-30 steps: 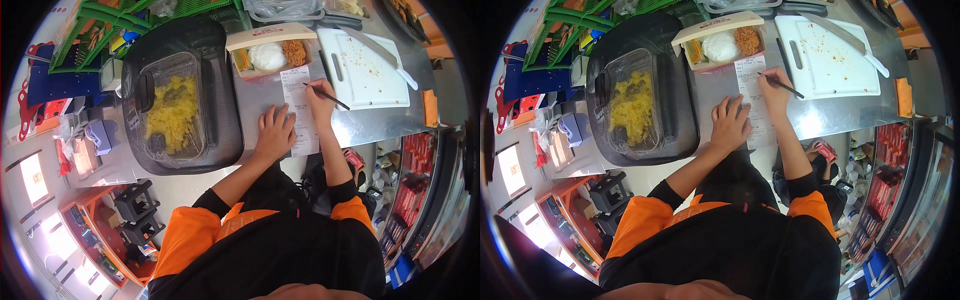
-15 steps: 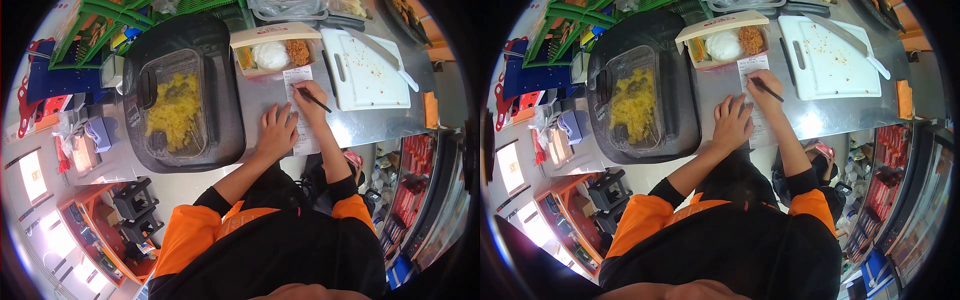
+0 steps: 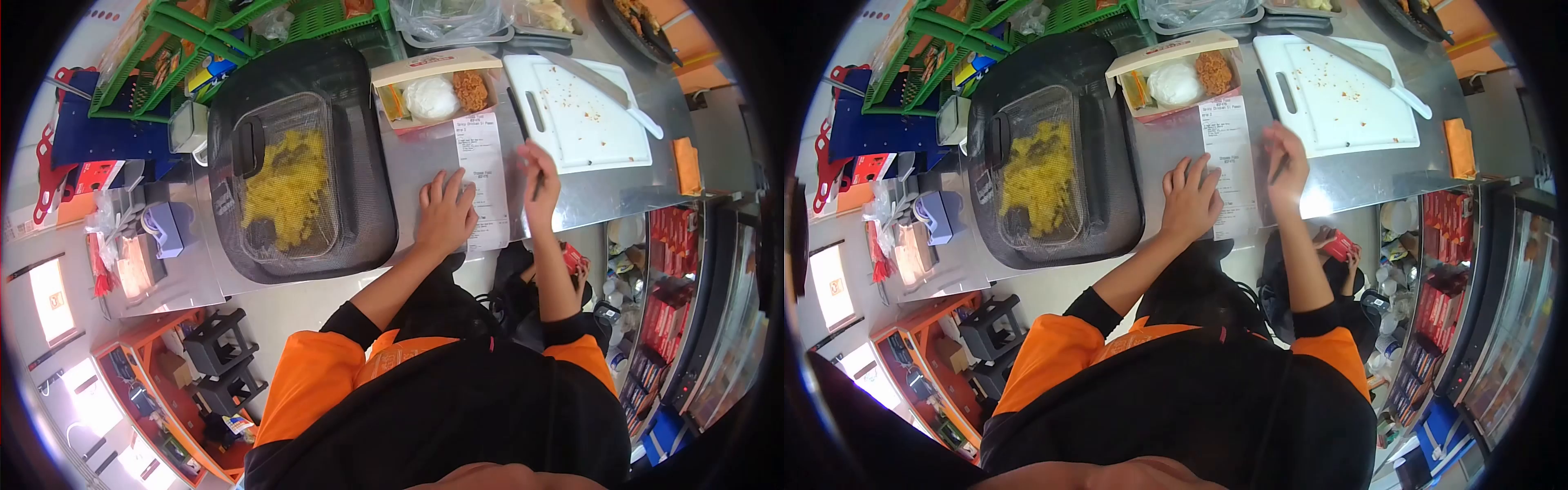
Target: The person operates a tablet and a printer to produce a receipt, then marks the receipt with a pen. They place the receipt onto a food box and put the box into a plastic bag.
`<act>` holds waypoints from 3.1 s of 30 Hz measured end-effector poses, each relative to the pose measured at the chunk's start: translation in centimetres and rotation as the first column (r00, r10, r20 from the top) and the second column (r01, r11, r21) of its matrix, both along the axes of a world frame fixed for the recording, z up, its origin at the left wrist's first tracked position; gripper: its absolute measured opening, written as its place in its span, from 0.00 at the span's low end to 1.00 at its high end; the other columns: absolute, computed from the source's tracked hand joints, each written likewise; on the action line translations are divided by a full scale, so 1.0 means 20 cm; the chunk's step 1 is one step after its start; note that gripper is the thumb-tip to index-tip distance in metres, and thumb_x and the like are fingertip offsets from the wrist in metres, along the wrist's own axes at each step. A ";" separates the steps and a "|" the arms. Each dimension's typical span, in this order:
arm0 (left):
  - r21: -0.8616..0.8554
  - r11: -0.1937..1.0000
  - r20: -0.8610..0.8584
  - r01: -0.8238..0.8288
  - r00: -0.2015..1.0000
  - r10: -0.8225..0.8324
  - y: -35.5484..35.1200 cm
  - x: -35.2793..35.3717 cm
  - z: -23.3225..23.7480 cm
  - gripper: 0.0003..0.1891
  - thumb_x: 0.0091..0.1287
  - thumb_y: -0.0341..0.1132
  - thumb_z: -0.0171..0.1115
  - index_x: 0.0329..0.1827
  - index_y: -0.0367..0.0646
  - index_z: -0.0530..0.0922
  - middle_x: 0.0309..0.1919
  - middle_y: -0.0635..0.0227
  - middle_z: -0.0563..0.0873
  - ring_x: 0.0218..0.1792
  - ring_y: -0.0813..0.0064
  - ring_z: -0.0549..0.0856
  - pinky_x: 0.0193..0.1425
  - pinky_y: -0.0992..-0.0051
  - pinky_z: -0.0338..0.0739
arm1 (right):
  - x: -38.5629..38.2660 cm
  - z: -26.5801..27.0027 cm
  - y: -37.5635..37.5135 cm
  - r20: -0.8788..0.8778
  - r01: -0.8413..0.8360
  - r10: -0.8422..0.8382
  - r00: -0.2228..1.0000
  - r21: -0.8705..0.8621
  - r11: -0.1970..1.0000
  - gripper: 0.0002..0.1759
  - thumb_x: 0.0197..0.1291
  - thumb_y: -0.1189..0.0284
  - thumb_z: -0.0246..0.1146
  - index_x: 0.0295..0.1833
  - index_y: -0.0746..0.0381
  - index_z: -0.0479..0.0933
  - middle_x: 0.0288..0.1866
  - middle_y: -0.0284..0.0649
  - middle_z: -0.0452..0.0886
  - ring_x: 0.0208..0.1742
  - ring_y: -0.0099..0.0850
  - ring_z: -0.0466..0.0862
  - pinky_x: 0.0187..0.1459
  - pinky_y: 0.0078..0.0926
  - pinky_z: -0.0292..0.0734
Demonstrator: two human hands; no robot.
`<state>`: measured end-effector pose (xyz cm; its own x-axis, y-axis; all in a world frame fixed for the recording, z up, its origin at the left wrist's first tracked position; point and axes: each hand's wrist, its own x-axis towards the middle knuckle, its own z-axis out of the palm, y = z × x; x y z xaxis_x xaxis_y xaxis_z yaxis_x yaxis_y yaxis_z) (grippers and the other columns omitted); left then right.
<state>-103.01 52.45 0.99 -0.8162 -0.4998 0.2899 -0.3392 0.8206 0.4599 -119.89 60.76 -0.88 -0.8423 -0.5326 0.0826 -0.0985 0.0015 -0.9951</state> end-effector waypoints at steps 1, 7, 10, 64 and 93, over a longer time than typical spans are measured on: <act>-0.001 1.000 -0.005 0.005 1.000 -0.005 0.00 0.00 0.00 0.18 0.52 0.33 0.61 0.48 0.44 0.77 0.60 0.59 0.71 0.61 0.49 0.66 0.62 0.51 0.59 | 0.03 -0.04 0.04 -0.097 0.055 -0.048 0.994 0.071 0.996 0.13 0.64 0.79 0.54 0.53 0.67 0.74 0.57 0.43 0.76 0.47 0.29 0.80 0.51 0.24 0.75; 0.082 0.994 -0.086 0.070 0.994 -0.063 -0.01 0.05 -0.02 0.17 0.50 0.32 0.62 0.44 0.42 0.77 0.57 0.55 0.72 0.61 0.50 0.68 0.62 0.52 0.61 | 0.27 0.14 0.05 -0.104 -0.012 0.052 0.993 0.356 0.934 0.19 0.53 0.82 0.61 0.51 0.58 0.78 0.47 0.47 0.78 0.36 0.29 0.78 0.38 0.25 0.76; 0.295 0.955 -0.230 0.030 0.972 0.040 0.00 0.03 0.01 0.16 0.52 0.31 0.64 0.44 0.39 0.76 0.55 0.52 0.73 0.57 0.53 0.72 0.60 0.59 0.66 | 0.27 0.17 0.09 0.114 -0.141 0.123 0.986 0.174 0.975 0.21 0.53 0.86 0.60 0.54 0.59 0.77 0.41 0.38 0.79 0.36 0.22 0.76 0.34 0.21 0.73; -0.244 0.222 0.147 -0.944 0.190 0.971 -1.85 1.91 0.16 0.19 0.57 0.40 0.62 0.53 0.55 0.74 0.50 0.46 0.79 0.55 0.48 0.76 0.53 0.54 0.70 | 0.18 0.30 -0.19 0.025 0.066 -0.073 0.997 0.212 0.975 0.19 0.59 0.81 0.49 0.53 0.57 0.76 0.24 0.26 0.67 0.23 0.14 0.61 0.24 0.16 0.57; 0.576 0.816 -0.318 -0.048 0.906 0.278 -0.29 0.12 0.40 0.15 0.69 0.32 0.52 0.57 0.40 0.72 0.50 0.54 0.78 0.54 0.57 0.77 0.58 0.67 0.70 | 0.15 0.28 0.19 -0.187 0.176 -0.070 0.980 0.649 0.740 0.18 0.56 0.62 0.64 0.50 0.58 0.78 0.34 0.51 0.83 0.35 0.46 0.83 0.35 0.39 0.74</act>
<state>-100.57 46.72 9.00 -0.5937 -0.7819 0.1901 -0.1537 0.3420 0.9270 -116.96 64.53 4.68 -0.9116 -0.3909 -0.1271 -0.1890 0.6733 -0.7149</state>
